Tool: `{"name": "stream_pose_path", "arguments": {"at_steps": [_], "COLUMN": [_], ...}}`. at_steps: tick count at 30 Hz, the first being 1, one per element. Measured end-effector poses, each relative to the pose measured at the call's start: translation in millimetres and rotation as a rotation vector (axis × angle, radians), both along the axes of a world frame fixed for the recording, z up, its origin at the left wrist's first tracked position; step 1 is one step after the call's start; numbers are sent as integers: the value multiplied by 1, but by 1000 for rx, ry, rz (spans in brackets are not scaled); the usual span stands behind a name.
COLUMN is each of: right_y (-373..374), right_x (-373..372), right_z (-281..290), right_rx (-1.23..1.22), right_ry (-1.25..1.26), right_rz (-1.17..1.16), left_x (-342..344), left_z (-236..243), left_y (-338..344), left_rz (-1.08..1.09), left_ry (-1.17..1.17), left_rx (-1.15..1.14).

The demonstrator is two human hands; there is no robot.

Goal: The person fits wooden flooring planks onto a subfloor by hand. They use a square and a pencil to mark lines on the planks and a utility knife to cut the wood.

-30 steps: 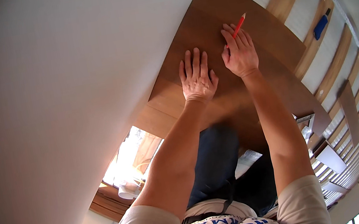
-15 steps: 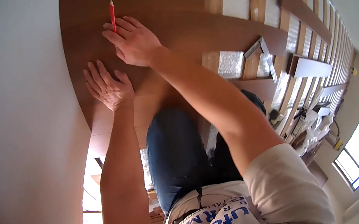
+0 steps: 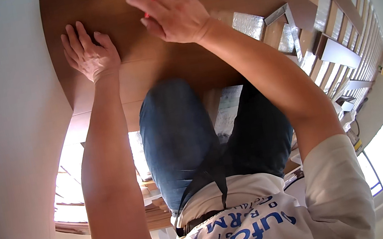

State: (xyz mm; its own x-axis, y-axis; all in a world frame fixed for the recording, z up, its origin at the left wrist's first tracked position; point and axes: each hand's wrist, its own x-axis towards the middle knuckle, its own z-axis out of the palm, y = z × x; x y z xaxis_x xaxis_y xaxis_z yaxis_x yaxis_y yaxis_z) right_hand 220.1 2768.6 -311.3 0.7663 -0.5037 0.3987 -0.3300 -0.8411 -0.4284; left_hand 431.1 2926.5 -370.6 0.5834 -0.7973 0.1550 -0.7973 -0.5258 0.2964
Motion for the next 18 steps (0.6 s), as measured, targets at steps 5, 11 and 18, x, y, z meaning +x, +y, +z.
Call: {"name": "stream_pose_path", "arguments": {"at_steps": [5,11,18], "right_y": [13,20,16], "right_x": [-42,-14,-26], "right_z": [-42,-37,-37], "right_rx": [-63,37,37], "right_ry": [165,128,158], "right_rz": [195,238,205], "left_x": [-23,-4,-20], "left_z": [-4,4,20], "left_y": [-15,3,64], "left_rz": [-19,-26,-165], "left_ry": [-4,-96,84], "left_rx": [-8,9,190]}}
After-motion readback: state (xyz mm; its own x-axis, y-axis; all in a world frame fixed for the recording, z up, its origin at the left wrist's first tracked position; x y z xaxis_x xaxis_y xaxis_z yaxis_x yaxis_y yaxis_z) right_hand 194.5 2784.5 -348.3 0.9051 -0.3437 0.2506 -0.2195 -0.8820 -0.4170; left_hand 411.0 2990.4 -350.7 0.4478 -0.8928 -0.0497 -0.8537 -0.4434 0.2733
